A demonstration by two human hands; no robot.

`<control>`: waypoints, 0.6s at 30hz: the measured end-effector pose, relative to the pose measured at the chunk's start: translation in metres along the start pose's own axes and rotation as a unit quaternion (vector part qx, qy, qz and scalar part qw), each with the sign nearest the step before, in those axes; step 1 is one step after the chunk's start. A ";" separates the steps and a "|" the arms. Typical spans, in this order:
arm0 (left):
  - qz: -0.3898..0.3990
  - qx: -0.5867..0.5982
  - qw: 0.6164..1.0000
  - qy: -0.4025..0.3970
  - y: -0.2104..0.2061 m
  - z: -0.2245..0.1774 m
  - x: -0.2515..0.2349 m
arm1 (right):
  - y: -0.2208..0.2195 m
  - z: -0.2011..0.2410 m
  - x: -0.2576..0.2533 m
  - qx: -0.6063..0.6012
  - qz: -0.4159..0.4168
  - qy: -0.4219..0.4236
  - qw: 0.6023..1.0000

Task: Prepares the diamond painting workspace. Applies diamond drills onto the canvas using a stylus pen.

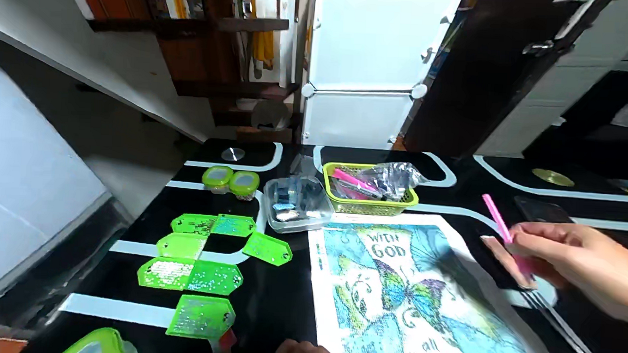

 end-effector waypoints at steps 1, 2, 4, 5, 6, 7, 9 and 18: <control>0.000 0.001 1.000 0.004 0.000 0.000 0.001 | -0.012 -0.005 0.013 -0.104 -0.001 0.040 0.994; 0.000 0.000 1.000 0.004 0.001 0.000 0.000 | -0.026 -0.007 0.025 -0.180 0.017 0.061 0.982; 0.009 0.000 1.000 0.002 0.001 0.001 -0.001 | -0.053 -0.008 0.047 -0.278 0.066 0.094 0.954; 0.014 0.000 1.000 0.003 0.001 0.001 -0.001 | -0.066 -0.007 0.057 -0.312 0.083 0.107 0.940; 0.015 0.001 1.000 0.005 0.002 0.001 -0.001 | -0.077 -0.006 0.065 -0.339 0.092 0.117 0.929; 0.014 0.000 1.000 0.008 0.002 0.001 -0.001 | -0.087 -0.004 0.073 -0.358 0.096 0.121 0.921; 0.008 -0.008 1.000 0.013 0.005 0.001 0.000 | -0.106 -0.004 0.086 -0.372 0.094 0.112 0.917; 0.019 -0.022 1.000 0.012 0.007 0.001 0.002 | -0.134 -0.006 0.100 -0.329 0.122 0.157 0.923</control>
Point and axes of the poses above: each hand's wrist, its own x-axis away from the middle knuckle, its own y-axis out of the back of the hand, z = x × y, the point moved 5 cm from there along -x, towards the middle knuckle, and after that the axes turned 11 degrees about z, right-handed, at the moved point
